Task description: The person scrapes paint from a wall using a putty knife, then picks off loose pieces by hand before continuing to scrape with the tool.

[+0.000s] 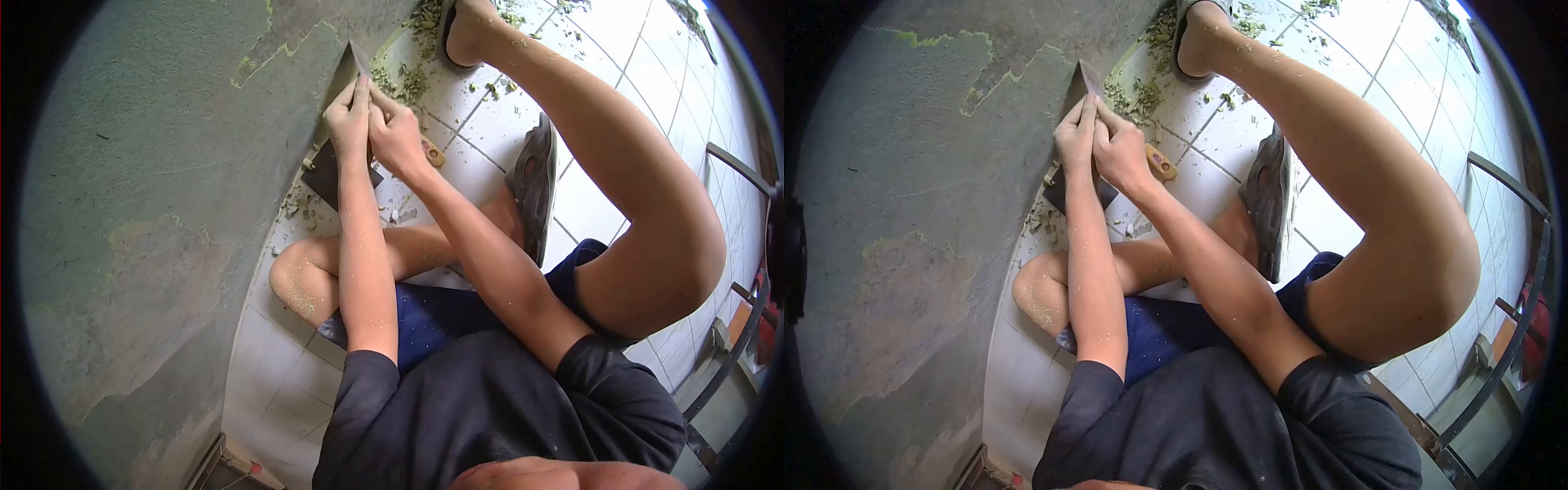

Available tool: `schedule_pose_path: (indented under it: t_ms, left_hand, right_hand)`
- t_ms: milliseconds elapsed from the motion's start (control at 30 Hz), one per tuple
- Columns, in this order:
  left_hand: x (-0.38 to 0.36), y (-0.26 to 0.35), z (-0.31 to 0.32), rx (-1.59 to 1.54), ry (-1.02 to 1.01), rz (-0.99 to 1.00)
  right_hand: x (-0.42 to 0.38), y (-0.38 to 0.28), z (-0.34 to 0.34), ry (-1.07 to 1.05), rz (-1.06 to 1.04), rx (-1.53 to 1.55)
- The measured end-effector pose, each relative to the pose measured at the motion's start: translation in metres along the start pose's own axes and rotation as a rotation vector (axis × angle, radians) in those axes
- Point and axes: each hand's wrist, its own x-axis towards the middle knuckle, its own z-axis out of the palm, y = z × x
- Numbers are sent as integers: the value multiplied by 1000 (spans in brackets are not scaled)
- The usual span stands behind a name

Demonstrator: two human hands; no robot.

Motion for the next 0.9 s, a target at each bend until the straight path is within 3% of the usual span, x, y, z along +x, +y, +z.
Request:
schedule_pose_path:
  t_ms: [67, 100, 200, 233, 333, 367, 433, 500, 567, 633, 700, 767, 900]
  left_hand:
    - [-13, 3, -26, 172, -36, -174]
    - [-9, -5, -15, 123, -27, -163]
    - [-33, 14, -58, 156, -48, -305]
    - [-35, 24, -71, 131, -55, -329]
    - [-42, 58, -104, 257, -79, -389]
    - [-46, 65, -112, 286, -49, -318]
    - [-48, 64, -117, 312, -16, -243]
    - [-58, 55, -117, 214, 166, 7]
    - [-65, 55, -111, 291, 253, 63]
    - [-67, 68, -102, 614, 445, 377]
    - [-58, 86, -98, 694, 441, 446]
    - [-34, 105, -97, 984, 424, 871]
    - [4, 135, -98, 1224, 382, 1068]
  right_hand:
    - [-21, 5, 11, -86, 156, 36]
    - [-12, 17, 7, -80, 56, 65]
    - [-56, 16, 34, -116, 206, 287]
    - [-61, 7, 44, -100, 96, 406]
    - [-76, -37, 47, -198, 502, 772]
    - [-73, -50, 43, -200, 495, 770]
    - [-63, -78, 30, -278, 706, 910]
    - [-56, -91, 26, -244, 776, 917]
    - [-53, -90, 23, -200, 800, 964]
    - [-45, -95, 23, -136, 786, 941]
    - [-31, -90, 22, -73, 777, 921]
    - [-14, -72, 19, -136, 839, 1078]
    - [-9, -82, 12, -159, 857, 1085]
